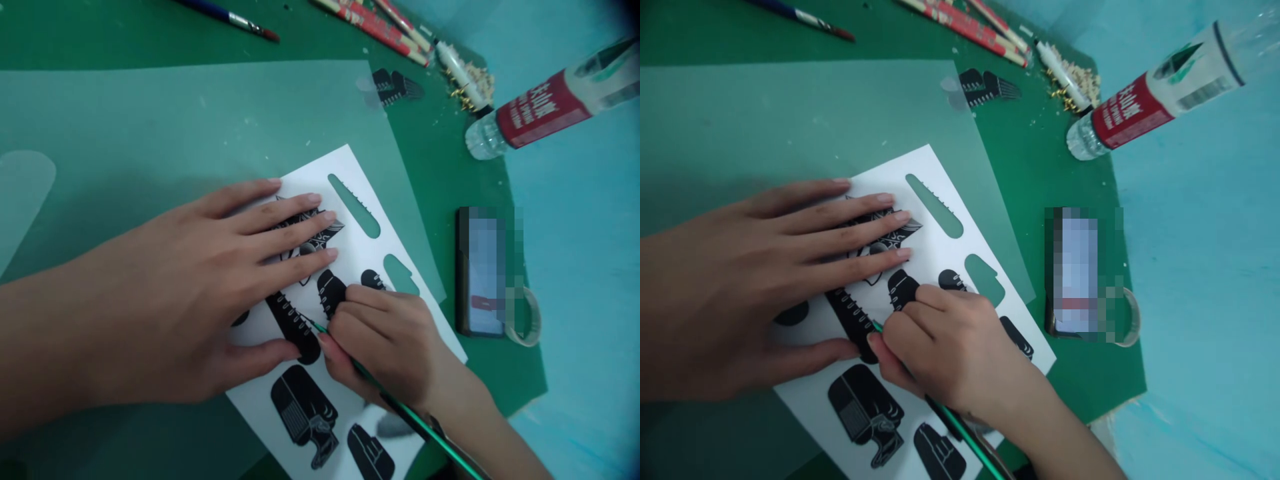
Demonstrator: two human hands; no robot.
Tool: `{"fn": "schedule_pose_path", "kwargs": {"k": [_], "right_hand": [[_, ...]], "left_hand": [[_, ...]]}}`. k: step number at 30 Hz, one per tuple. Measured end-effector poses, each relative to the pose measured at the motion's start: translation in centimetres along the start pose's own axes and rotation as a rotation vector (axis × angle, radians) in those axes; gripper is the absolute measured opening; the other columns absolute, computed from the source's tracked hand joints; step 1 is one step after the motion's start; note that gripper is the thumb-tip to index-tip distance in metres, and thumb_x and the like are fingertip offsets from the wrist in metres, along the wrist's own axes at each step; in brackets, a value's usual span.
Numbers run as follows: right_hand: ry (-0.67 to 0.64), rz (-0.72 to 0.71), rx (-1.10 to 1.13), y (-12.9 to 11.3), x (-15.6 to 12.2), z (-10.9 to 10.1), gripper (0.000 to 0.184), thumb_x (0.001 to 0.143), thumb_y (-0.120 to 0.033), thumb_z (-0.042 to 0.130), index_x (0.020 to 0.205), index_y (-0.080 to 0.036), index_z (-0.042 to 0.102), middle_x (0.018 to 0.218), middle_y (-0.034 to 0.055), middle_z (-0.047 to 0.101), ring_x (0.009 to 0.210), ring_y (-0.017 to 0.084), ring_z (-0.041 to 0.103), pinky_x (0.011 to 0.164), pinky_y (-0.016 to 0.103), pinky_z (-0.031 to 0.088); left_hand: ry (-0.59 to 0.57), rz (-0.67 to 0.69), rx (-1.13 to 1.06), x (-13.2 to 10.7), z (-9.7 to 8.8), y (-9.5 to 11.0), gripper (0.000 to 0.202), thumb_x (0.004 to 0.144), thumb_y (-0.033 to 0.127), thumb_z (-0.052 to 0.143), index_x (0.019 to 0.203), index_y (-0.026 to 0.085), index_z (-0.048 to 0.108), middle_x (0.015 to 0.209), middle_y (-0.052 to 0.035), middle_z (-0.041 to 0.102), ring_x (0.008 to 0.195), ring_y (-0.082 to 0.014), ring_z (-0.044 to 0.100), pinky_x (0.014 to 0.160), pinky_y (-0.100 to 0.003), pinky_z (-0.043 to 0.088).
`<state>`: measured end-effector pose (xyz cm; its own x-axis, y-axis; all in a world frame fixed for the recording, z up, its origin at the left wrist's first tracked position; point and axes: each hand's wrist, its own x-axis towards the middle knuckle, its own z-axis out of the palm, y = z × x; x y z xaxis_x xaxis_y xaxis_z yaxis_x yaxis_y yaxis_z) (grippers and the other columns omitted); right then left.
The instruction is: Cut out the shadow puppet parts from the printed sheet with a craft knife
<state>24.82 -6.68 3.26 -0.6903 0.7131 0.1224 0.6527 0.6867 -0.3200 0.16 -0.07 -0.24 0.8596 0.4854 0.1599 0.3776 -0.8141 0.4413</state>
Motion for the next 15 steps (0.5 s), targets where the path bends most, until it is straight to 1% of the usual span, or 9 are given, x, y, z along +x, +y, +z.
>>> {"fn": "schedule_pose_path", "kwargs": {"k": [5,9,15], "right_hand": [[-0.009,0.002,0.014,0.02,-0.02,-0.11,0.041,0.107,-0.014,0.050,0.067,-0.021,0.054,0.060,-0.0020,0.054,0.060,0.015,0.046,0.054,0.032,0.034],[-0.017,0.011,0.041,0.03,-0.19,-0.12,0.040,0.106,-0.014,0.050,0.067,-0.020,0.055,0.061,-0.0015,0.054,0.061,0.015,0.046,0.055,0.032,0.034],[-0.013,0.010,0.058,0.00,-0.18,-0.12,0.040,0.106,-0.014,0.051,0.067,-0.020,0.055,0.061,-0.0014,0.054,0.061,0.015,0.046,0.055,0.032,0.032]], "left_hand": [[0.002,0.002,0.003,0.04,-0.02,-0.01,0.083,0.099,0.074,0.050,0.171,0.036,0.032,0.177,0.0063,0.032,0.163,-0.0364,0.032,0.142,-0.050,0.012],[-0.005,0.004,-0.001,0.10,-0.08,0.00,0.081,0.100,0.072,0.051,0.170,0.034,0.035,0.177,0.0049,0.033,0.163,-0.0384,0.033,0.141,-0.053,0.015],[-0.016,-0.008,-0.002,0.03,-0.14,0.05,0.083,0.100,0.073,0.052,0.171,0.035,0.032,0.178,0.0059,0.029,0.164,-0.0352,0.031,0.141,-0.051,0.010]]}}
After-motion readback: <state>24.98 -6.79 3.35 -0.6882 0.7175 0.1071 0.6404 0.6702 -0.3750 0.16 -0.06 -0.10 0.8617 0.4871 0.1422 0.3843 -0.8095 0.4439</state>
